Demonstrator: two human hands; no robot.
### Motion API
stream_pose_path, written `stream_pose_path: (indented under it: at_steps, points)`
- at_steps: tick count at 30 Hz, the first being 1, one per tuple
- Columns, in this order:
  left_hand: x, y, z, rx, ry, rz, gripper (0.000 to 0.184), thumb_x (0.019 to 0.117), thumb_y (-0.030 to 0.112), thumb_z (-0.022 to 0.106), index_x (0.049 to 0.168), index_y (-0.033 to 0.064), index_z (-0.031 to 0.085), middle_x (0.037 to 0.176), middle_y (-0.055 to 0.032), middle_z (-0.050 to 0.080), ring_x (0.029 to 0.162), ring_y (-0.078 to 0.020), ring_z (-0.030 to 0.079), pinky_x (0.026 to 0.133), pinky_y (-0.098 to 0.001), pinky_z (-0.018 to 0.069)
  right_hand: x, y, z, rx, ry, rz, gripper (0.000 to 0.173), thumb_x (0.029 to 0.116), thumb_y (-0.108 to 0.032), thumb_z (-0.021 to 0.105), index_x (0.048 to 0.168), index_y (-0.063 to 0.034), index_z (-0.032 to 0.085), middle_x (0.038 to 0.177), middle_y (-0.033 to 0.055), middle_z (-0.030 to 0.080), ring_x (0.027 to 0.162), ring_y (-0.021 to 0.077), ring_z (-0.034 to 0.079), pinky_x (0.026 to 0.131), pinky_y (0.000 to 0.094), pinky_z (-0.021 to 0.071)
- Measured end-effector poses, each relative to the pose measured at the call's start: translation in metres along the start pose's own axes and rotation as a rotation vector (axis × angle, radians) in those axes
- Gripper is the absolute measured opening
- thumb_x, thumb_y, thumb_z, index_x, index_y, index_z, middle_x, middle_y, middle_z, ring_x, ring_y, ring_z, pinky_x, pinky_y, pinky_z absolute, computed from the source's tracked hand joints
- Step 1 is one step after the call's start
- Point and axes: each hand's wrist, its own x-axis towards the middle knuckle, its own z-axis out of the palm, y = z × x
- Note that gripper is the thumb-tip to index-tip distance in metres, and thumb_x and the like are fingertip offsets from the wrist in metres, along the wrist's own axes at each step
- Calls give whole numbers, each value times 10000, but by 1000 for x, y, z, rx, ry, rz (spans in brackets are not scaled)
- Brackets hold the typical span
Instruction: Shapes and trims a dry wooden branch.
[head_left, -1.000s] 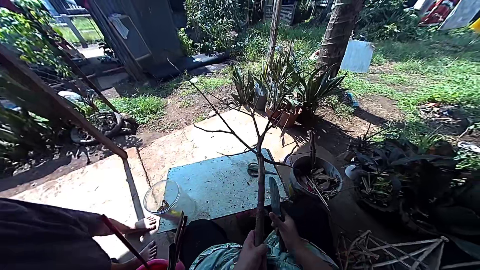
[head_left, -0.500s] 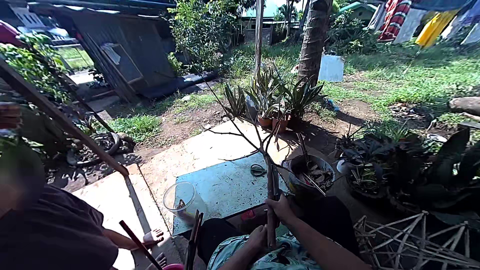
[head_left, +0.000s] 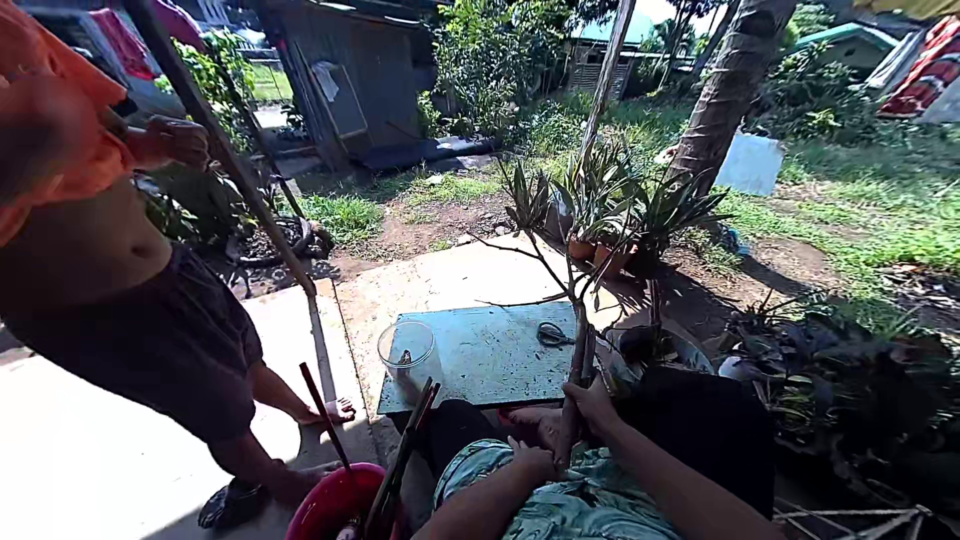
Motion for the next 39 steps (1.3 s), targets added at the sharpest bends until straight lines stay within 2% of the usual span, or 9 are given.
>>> stream_pose_path:
  at_steps: [9,12,15,19,22,27,30,35,39]
  points:
    - [15,19,10,-147,333,357,375,1062,253,470,1261,-23,627,1178,-260,680,1130,-428,652,952,-615,495,-2,1,-10,-29,-9,5,814,836,-56,770,1510,-21,315,1188,229,616,985,284,657,847,455,565]
    - [20,25,21,-17,103,569,409,1025,232,554,1242,-110,611,1134,-337,660,1046,-487,651,884,-642,510,-5,-11,-12,4,-31,-5,791,854,-65,765,1504,-19,317,1170,221,612,941,266,665,812,434,579]
    - [-8,48,0,46,-255,378,413,1076,232,509,1314,-97,582,1315,-287,610,1238,-379,586,1072,-528,419,-6,-17,-17,84,-56,-26,763,863,-83,797,1477,8,354,1156,215,627,949,254,675,831,410,585]
    - [16,-14,-11,-1089,-143,229,461,1115,318,345,1144,-48,624,952,-139,719,866,-230,716,836,-436,593,-3,-11,-24,94,-79,-32,808,832,-114,830,1478,5,360,1143,201,646,947,235,689,845,397,595]
    - [-32,8,-69,-1444,-86,106,752,1065,609,88,1176,51,581,884,-112,728,796,-255,726,749,-453,604,-3,-12,-21,28,-94,-22,864,830,-160,841,1509,2,331,1153,202,658,979,233,693,889,406,583]
    - [-66,48,-84,-1409,90,85,336,1075,309,509,1324,99,424,677,-23,518,464,-112,496,425,-260,455,9,-14,-24,55,-150,-49,797,921,-283,759,1520,11,324,1056,155,693,878,197,710,831,387,604]
    - [-68,42,-120,-1473,164,102,221,1116,254,402,1189,69,498,713,-23,549,430,-64,450,385,-198,414,30,-4,-42,28,-159,-193,526,1073,-239,528,1460,82,375,760,54,650,626,121,663,634,296,603]
    - [-63,35,-148,-1469,237,181,177,1105,181,384,1187,70,495,713,-26,556,416,-59,453,377,-192,423,53,25,-73,-254,18,-739,513,948,-142,606,1421,48,549,830,83,713,628,110,640,610,306,580]
    - [-49,23,-163,-1424,370,231,269,1098,171,393,1300,47,520,683,-18,553,413,-65,452,367,-202,413,48,20,-78,-193,55,-783,425,952,-179,615,1331,9,653,802,38,721,581,0,579,574,203,531]
